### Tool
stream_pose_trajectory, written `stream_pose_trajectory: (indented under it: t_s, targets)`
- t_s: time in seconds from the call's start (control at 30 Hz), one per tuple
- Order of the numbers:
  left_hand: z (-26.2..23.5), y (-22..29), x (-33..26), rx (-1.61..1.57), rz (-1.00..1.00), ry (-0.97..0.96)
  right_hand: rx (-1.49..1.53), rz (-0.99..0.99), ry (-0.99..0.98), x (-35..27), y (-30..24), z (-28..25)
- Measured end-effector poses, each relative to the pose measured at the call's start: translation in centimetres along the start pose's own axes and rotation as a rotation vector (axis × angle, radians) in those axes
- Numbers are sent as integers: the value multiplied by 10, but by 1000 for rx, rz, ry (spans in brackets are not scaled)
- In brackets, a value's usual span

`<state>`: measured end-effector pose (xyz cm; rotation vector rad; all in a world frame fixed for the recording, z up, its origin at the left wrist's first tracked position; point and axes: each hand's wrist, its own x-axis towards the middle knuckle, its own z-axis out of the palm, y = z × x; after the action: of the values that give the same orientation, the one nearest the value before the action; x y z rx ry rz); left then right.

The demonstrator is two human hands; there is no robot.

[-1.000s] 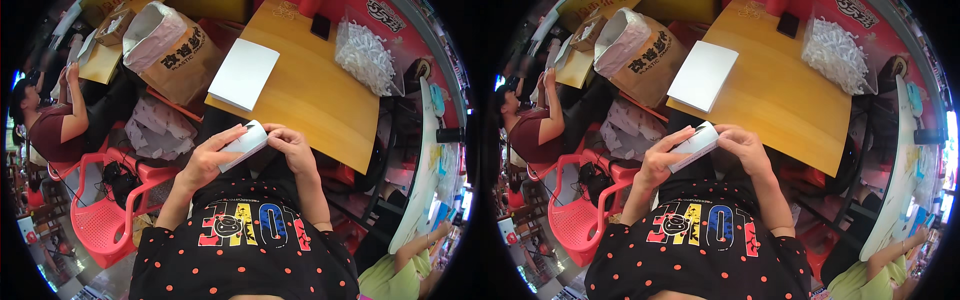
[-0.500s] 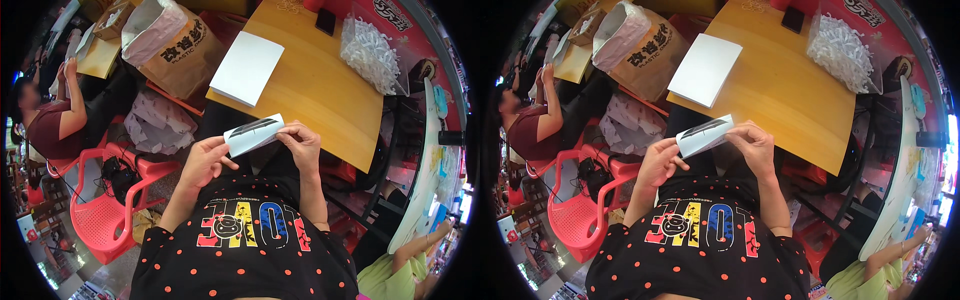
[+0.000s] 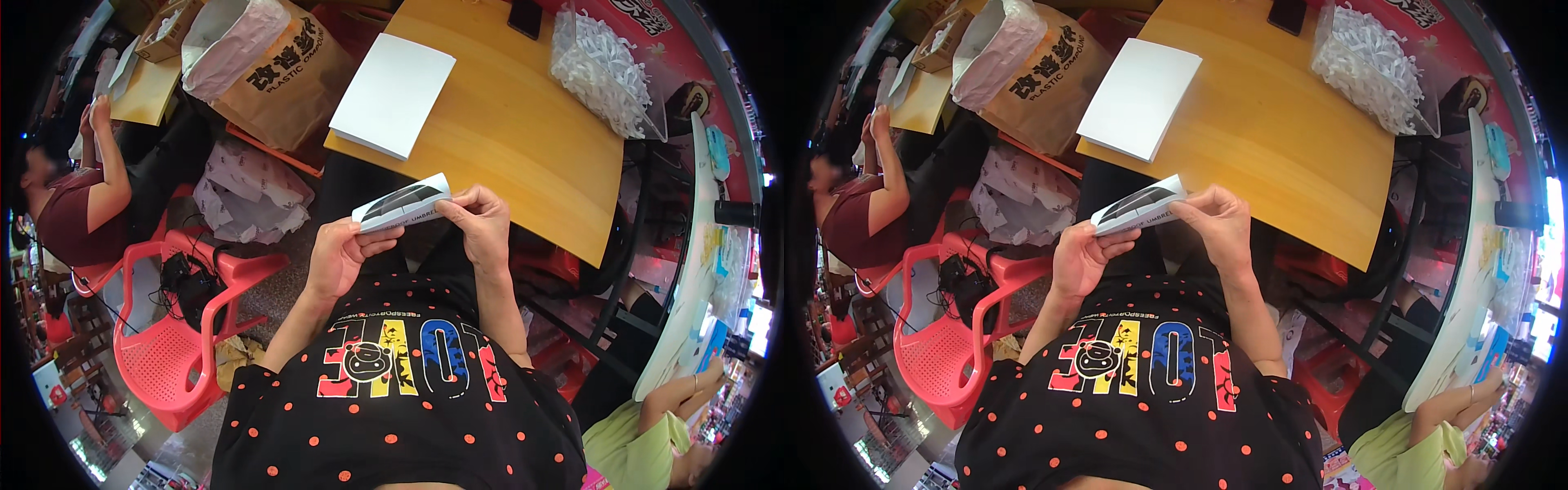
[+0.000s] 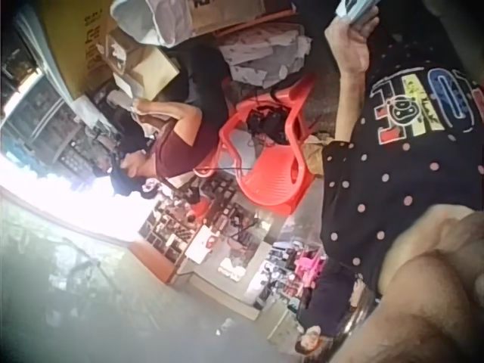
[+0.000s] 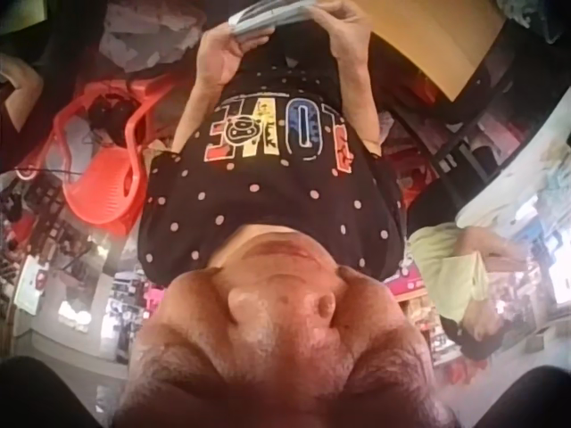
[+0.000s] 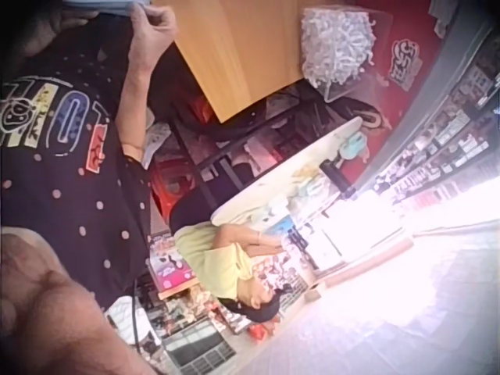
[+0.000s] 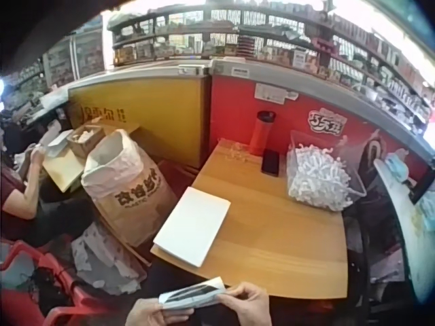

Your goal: Applying labels to the sides of small white boxes.

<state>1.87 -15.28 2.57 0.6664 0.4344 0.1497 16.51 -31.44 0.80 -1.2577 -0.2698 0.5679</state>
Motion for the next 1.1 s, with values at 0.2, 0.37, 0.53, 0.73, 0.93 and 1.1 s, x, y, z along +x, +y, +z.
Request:
stream_pose_trajectory:
  t_s: [0.2,0.37,0.53,0.73,0.93,1.1]
  targets:
    - [1,-17,4,358,190,160,50,22,-12,0,3,2]
    - [-3,-20,6,316,168,179,76,51,4,0,5,4]
    - [-5,-20,6,298,189,194,151,164,-5,4,5,8]
    - [-8,-20,6,261,183,201,120,147,-58,4,20,2]
    - [-17,-25,10,118,99,166,116,162,-61,5,20,2]
    - [-21,-28,13,-14,9,153,116,159,-65,6,19,2]
